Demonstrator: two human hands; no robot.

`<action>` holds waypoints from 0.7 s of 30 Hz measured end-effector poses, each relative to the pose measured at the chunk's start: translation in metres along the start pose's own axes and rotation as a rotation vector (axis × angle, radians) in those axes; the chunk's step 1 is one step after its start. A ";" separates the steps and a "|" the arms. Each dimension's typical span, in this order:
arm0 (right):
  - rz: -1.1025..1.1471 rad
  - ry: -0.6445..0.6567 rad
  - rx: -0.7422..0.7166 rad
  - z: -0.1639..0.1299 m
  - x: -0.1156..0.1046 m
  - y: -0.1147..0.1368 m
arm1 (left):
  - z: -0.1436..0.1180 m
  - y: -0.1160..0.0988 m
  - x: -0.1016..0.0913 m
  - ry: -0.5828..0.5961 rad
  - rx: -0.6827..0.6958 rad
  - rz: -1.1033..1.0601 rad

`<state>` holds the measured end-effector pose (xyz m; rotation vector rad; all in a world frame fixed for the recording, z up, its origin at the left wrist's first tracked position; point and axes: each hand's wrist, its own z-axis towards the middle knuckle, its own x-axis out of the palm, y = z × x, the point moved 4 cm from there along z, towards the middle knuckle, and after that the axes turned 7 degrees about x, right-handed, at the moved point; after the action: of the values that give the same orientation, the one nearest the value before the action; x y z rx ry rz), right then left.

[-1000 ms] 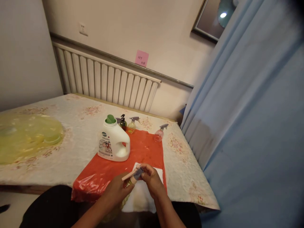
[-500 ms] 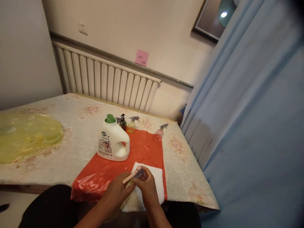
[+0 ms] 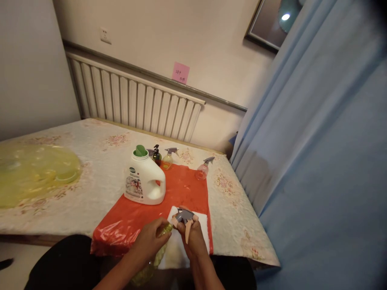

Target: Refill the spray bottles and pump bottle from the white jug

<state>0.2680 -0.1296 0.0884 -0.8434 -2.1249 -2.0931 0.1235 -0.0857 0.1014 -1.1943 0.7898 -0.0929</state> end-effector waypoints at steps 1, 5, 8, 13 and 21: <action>-0.009 -0.007 -0.009 0.001 0.000 0.002 | 0.000 0.000 0.000 -0.002 -0.007 0.008; -0.021 -0.057 0.000 0.004 -0.001 0.006 | 0.002 0.001 -0.003 -0.017 0.007 0.014; 0.021 -0.128 0.007 0.008 -0.004 0.010 | 0.005 0.003 -0.007 -0.012 0.029 -0.006; 0.028 -0.227 -0.057 0.017 -0.012 0.033 | 0.012 0.006 -0.018 -0.012 0.021 -0.036; 0.218 -0.320 -0.075 0.034 -0.022 0.050 | 0.037 0.020 -0.027 -0.033 0.088 -0.096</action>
<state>0.3182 -0.1080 0.1222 -1.4335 -1.9834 -2.0501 0.1188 -0.0362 0.1032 -1.1477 0.6926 -0.1842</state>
